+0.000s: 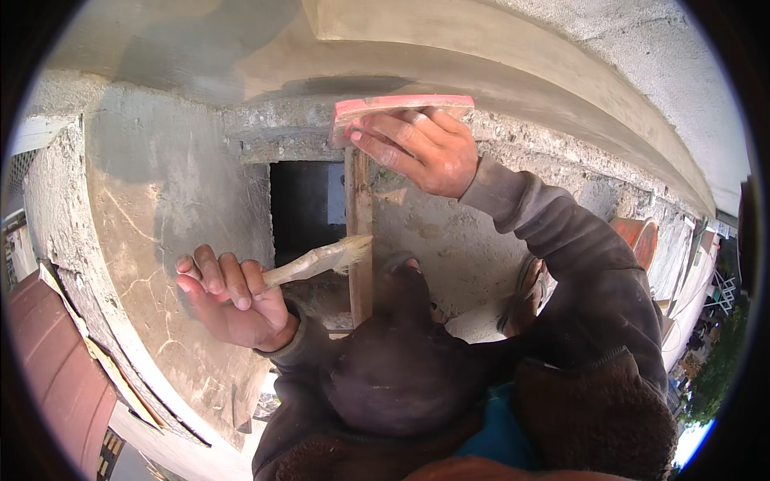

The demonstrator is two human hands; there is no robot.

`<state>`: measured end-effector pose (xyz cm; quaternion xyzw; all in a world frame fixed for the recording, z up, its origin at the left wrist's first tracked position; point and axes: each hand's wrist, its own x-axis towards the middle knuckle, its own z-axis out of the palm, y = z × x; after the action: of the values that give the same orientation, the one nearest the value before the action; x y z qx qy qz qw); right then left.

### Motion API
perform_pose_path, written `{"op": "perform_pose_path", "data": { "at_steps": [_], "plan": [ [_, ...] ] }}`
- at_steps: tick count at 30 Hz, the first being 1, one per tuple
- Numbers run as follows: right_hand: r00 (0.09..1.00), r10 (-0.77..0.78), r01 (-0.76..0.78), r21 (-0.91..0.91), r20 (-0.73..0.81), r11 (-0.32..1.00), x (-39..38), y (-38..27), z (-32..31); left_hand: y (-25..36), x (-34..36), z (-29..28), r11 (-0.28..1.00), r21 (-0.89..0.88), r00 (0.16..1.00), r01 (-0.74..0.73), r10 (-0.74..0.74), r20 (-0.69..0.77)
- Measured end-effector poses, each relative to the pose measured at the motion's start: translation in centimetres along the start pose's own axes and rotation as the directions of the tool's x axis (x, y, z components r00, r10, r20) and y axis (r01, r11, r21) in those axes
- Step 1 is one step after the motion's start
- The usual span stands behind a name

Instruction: The person smooths a freshly plastered wall using a pink sponge and a brush, then wipes the surface with a cloth. The person repeatedly dips the sponge into a bucket of water and continues smoothing the wall and ledge.

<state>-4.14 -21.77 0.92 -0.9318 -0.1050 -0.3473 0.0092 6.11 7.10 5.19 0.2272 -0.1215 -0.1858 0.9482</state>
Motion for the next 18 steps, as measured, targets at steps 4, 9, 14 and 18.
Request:
{"op": "perform_pose_path", "data": {
  "at_steps": [4,9,14,18],
  "plan": [
    [0.997,-0.018,0.004,-0.180,-0.081,0.984,1.5,2.3,0.0,-1.1,-0.5,0.8,1.000,0.025,1.000,0.014,-0.013,-0.006],
    [0.987,0.065,-0.094,-0.206,-0.147,0.974,3.8,3.3,1.9,-1.7,-1.5,1.9,0.999,0.042,1.000,0.017,-0.016,-0.019],
    [0.997,0.047,-0.033,-0.209,0.059,0.977,-0.3,3.6,3.5,-1.3,-1.9,2.4,0.999,0.032,1.000,-0.003,0.004,-0.029],
    [0.998,0.046,-0.050,-0.124,-0.034,0.991,0.9,2.4,2.2,-1.2,-2.3,1.8,0.999,0.036,0.999,-0.002,0.003,-0.037]
  ]
}}
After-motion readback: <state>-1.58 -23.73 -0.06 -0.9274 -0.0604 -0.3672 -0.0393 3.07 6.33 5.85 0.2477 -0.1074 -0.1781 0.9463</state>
